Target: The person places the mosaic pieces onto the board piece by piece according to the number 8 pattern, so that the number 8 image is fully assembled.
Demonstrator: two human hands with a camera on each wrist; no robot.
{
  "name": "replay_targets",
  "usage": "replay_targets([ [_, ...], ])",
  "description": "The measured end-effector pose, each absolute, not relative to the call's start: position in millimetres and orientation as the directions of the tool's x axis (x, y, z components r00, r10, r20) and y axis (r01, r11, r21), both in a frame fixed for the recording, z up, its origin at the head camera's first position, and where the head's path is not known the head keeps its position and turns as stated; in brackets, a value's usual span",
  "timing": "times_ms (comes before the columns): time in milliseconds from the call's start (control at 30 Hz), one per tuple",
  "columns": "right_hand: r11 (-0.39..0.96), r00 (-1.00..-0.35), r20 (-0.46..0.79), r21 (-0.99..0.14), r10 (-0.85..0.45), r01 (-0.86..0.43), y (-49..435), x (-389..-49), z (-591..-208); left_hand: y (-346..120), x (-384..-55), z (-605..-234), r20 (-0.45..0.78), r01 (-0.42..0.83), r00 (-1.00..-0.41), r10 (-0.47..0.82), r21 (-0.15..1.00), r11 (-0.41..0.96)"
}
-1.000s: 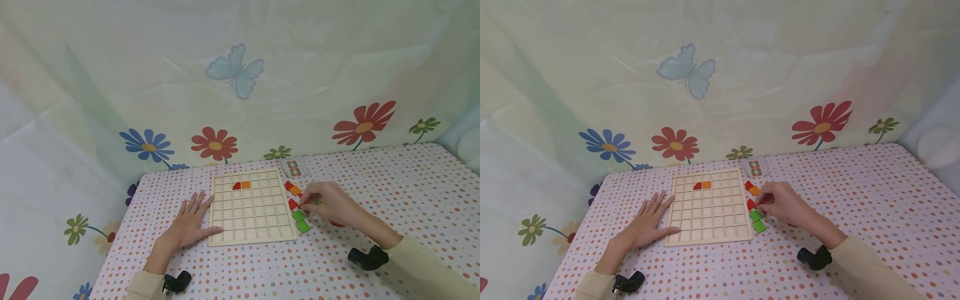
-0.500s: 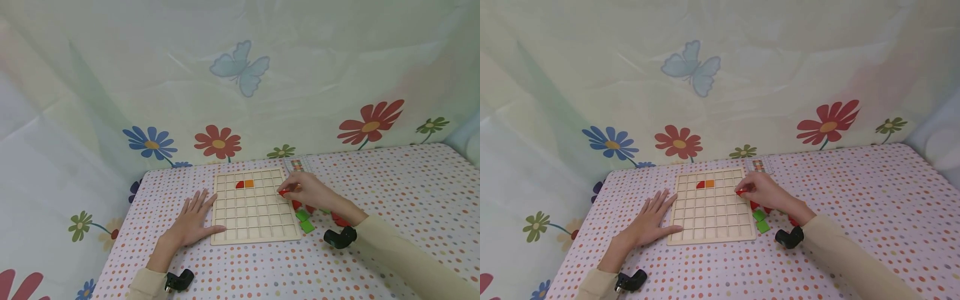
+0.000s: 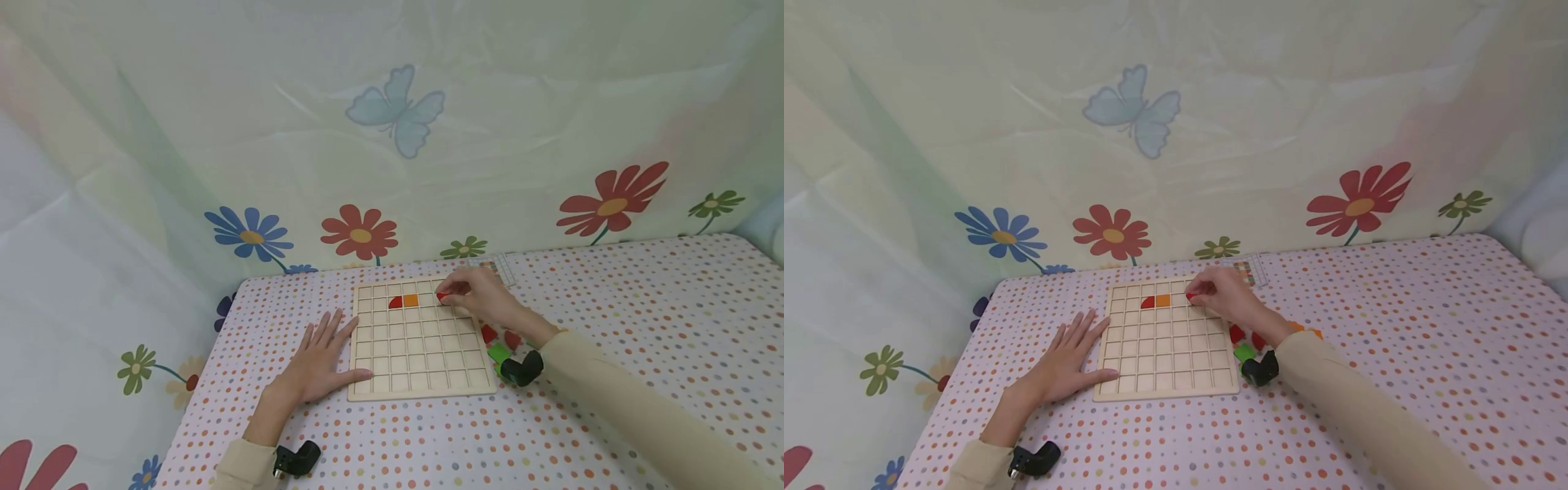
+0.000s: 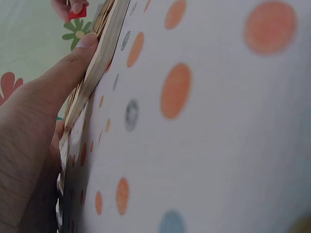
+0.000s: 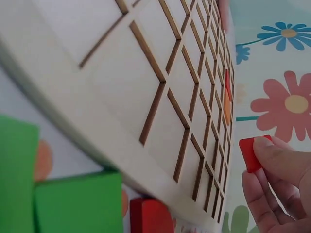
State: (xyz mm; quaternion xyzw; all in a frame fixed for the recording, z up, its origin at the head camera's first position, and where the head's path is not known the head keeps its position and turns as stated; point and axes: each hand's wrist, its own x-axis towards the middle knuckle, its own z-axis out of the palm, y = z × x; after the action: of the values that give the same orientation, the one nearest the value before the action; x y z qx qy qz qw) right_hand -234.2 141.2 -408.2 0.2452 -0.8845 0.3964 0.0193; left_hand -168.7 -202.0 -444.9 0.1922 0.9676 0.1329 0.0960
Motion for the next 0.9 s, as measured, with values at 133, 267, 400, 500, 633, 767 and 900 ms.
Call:
replay_targets([
  [133, 0.561, -0.878, 0.241, -0.692, -0.414, -0.455, 133.4, -241.4, -411.7, -202.0, -167.7, -445.2, -0.113, 0.358, -0.907, 0.405, 0.297, 0.885],
  [267, 0.561, -0.875, 0.233, -0.691, -0.425, -0.456, 125.0, -248.6, -414.1, -203.2, -167.1, -447.4, -0.085, 0.371, -0.907, 0.412, 0.3, 0.879],
  [400, 0.552, -0.869, 0.23, -0.694, -0.439, -0.462, 119.0, -253.3, -416.3, -203.1, -166.7, -447.8, -0.085, 0.366, -0.909, 0.408, 0.305, 0.879],
  [500, 0.551, -0.877, 0.21, -0.709, -0.432, -0.441, 113.9, -254.9, -416.8, -202.6, -167.0, -446.0, -0.1, 0.358, -0.909, 0.405, 0.313, 0.88],
  [633, 0.561, -0.882, 0.195, -0.707, -0.43, -0.43, 110.4, -253.6, -419.5, -200.1, -166.7, -445.3, -0.113, 0.356, -0.908, 0.404, 0.302, 0.884],
  [767, 0.571, -0.876, 0.207, -0.689, -0.435, -0.446, 107.6, -254.3, -421.3, -200.1, -165.9, -443.8, -0.113, 0.35, -0.912, 0.395, 0.29, 0.891],
  [900, 0.592, -0.887, 0.18, -0.686, -0.426, -0.424, 105.1, -256.4, -420.5, -201.2, -165.7, -444.7, -0.105, 0.349, -0.913, 0.395, 0.3, 0.888],
])
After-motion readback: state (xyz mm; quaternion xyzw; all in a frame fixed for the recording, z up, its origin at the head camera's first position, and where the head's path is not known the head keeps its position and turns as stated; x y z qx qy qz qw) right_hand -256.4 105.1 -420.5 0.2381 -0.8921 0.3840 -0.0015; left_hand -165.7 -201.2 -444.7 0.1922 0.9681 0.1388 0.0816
